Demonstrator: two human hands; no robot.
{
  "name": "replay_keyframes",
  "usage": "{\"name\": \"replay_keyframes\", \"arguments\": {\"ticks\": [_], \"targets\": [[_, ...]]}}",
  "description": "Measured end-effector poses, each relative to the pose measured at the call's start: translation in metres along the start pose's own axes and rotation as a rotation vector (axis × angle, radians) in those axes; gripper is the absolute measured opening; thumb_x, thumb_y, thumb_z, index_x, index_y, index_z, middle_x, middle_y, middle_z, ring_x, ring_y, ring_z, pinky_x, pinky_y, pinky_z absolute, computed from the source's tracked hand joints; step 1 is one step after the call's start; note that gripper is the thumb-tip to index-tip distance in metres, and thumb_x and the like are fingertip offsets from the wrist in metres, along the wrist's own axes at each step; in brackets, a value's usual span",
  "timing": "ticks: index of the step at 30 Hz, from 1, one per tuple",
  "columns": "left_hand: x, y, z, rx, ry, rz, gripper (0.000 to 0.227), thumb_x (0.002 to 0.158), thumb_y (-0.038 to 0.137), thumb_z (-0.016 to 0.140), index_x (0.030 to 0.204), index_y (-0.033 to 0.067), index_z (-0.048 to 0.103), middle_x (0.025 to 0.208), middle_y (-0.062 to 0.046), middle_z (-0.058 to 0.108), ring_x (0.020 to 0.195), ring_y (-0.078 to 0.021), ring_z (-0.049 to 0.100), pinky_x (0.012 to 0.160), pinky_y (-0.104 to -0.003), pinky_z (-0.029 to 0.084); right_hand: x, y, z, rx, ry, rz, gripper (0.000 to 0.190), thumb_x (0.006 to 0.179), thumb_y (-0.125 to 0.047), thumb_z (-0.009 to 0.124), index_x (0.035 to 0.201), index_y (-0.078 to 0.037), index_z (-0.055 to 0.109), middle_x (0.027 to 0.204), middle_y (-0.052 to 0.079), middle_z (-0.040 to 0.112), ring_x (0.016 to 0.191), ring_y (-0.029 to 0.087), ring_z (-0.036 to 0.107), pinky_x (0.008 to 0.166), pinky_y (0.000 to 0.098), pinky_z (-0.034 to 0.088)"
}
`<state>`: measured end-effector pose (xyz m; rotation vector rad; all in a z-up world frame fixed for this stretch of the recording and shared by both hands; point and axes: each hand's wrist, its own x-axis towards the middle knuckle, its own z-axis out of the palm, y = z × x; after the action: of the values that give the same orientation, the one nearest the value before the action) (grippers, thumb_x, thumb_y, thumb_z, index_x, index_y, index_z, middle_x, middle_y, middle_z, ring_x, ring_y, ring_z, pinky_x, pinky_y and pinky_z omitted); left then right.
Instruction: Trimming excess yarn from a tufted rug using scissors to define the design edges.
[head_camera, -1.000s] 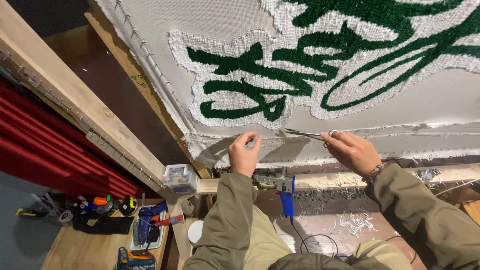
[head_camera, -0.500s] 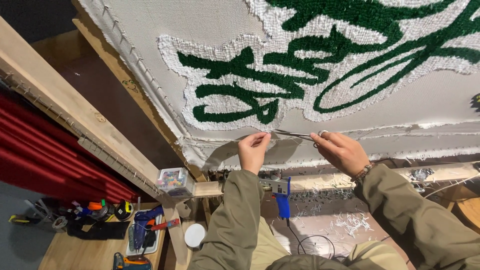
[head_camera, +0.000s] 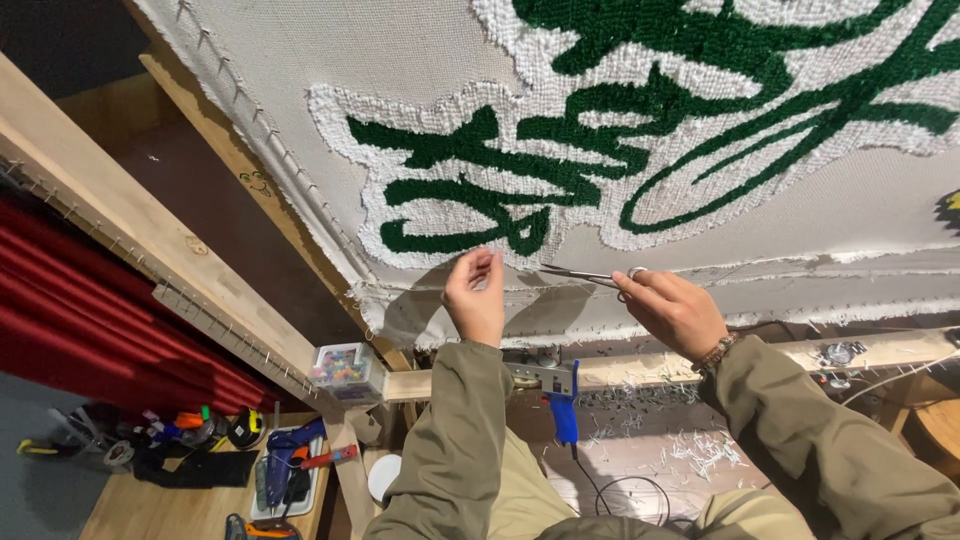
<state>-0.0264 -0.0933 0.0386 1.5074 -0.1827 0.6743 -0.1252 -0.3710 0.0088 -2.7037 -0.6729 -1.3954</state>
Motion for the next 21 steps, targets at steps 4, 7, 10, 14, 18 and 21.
{"name": "replay_keyframes", "arguments": {"ticks": [4, 7, 10, 14, 18, 21], "targets": [[-0.008, -0.004, 0.015, 0.056, -0.081, 0.113, 0.010, 0.085, 0.009, 0.085, 0.093, 0.0126, 0.081, 0.081, -0.006, 0.078, 0.077, -0.0200, 0.077, 0.070, -0.028, 0.063, 0.002, 0.006, -0.005, 0.008, 0.029, 0.018, 0.034, 0.093, -0.013, 0.073, 0.126, -0.016, 0.075, 0.103, 0.005, 0.071, 0.086, 0.022, 0.072, 0.074, 0.0327, 0.059], [-0.012, 0.003, 0.025, 0.057, -0.132, 0.188, 0.011, 0.085, 0.010, 0.085, 0.095, 0.0105, 0.081, 0.081, -0.007, 0.077, 0.076, -0.0199, 0.077, 0.070, -0.028, 0.063, -0.002, 0.014, -0.003, -0.001, 0.067, 0.025, 0.034, 0.093, -0.012, 0.074, 0.127, -0.015, 0.077, 0.101, 0.006, 0.071, 0.084, 0.023, 0.071, 0.073, 0.0327, 0.059], [-0.011, 0.008, 0.037, 0.059, -0.140, 0.219, 0.013, 0.085, 0.012, 0.085, 0.097, 0.0102, 0.081, 0.081, -0.008, 0.077, 0.077, -0.0204, 0.077, 0.070, -0.029, 0.064, 0.002, 0.018, -0.007, -0.046, 0.091, 0.037, 0.032, 0.093, -0.012, 0.075, 0.125, -0.015, 0.077, 0.103, 0.005, 0.071, 0.087, 0.022, 0.072, 0.076, 0.0325, 0.059], [-0.008, 0.017, 0.049, 0.095, -0.121, 0.269, 0.012, 0.084, 0.011, 0.085, 0.095, 0.0096, 0.080, 0.079, -0.009, 0.076, 0.076, -0.0254, 0.077, 0.067, -0.032, 0.064, 0.010, 0.021, -0.008, -0.043, 0.152, 0.009, 0.031, 0.091, -0.007, 0.075, 0.122, -0.012, 0.078, 0.102, 0.008, 0.070, 0.086, 0.024, 0.072, 0.075, 0.0355, 0.060], [-0.008, 0.015, 0.057, 0.153, -0.104, 0.315, 0.009, 0.084, 0.010, 0.082, 0.093, 0.0112, 0.080, 0.077, -0.007, 0.076, 0.073, -0.0244, 0.076, 0.065, -0.033, 0.064, 0.021, 0.016, -0.016, -0.051, 0.193, -0.012, 0.030, 0.090, -0.004, 0.076, 0.120, -0.010, 0.079, 0.100, 0.010, 0.070, 0.083, 0.025, 0.071, 0.074, 0.0358, 0.060], [-0.008, 0.015, 0.058, 0.185, -0.097, 0.333, 0.008, 0.084, 0.010, 0.080, 0.091, 0.0127, 0.079, 0.076, -0.005, 0.075, 0.073, -0.0236, 0.076, 0.065, -0.032, 0.063, 0.013, 0.024, -0.005, -0.062, 0.186, -0.009, 0.030, 0.093, -0.005, 0.074, 0.121, -0.012, 0.078, 0.100, 0.009, 0.070, 0.085, 0.025, 0.072, 0.075, 0.0354, 0.060]]}}
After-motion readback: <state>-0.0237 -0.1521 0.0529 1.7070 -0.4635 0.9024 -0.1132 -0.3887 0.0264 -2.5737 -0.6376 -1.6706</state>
